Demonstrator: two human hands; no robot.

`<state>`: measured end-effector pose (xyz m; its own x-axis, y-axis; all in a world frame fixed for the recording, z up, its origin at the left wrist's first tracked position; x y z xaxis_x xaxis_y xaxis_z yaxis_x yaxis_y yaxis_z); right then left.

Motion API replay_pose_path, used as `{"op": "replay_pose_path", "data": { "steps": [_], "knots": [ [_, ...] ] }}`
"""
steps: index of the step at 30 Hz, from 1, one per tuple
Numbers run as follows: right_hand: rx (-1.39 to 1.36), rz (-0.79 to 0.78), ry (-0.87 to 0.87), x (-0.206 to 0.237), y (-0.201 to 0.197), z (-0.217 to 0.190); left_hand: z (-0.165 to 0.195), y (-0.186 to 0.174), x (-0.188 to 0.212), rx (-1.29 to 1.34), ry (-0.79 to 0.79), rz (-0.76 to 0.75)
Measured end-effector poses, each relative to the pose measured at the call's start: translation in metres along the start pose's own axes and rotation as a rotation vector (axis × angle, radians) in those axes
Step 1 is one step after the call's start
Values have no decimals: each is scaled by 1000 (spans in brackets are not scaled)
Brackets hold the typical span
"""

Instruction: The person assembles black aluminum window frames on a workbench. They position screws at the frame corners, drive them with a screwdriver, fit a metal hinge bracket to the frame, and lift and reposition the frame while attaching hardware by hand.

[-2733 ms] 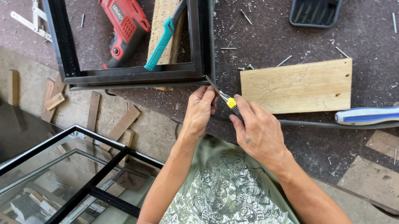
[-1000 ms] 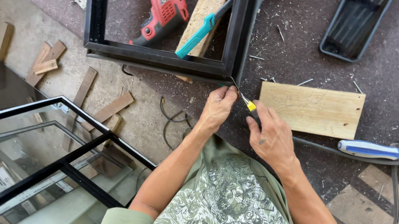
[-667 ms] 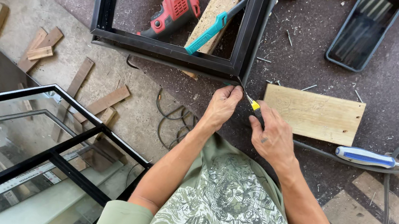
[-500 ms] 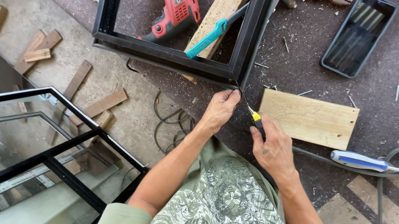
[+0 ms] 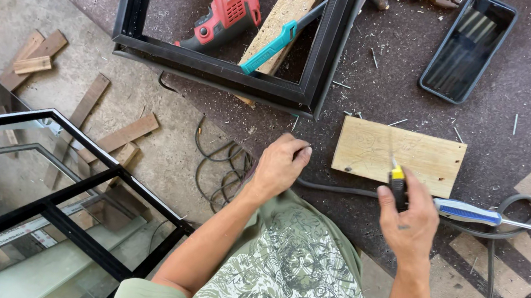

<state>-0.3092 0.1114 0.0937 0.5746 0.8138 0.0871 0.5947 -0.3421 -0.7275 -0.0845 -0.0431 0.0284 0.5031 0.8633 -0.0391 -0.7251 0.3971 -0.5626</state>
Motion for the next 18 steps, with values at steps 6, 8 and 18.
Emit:
{"op": "replay_pose_path", "data": {
  "steps": [6, 8, 18],
  "knots": [
    [620, 398, -320, -4, -25, -31, -40, 0, -11, 471, -454, 104],
    [156, 225, -285, -23, -5, -31, -58, 8, -13, 626, -595, 98],
    [-108, -68, -56, -118, 134, -72, -72, 38, -32, 857, -561, 231]
  ]
}}
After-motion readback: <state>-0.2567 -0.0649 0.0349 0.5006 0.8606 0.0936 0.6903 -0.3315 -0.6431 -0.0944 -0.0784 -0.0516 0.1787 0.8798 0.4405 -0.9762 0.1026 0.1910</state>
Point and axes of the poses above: each hand's wrist, its own x-axis away from the middle knuckle, its own y-axis out of the palm, z = x × y, the point moved 9 cm from there along -x, towards the middle knuckle, and after that the axes turned 5 degrees about y, right-handed, at the moved point
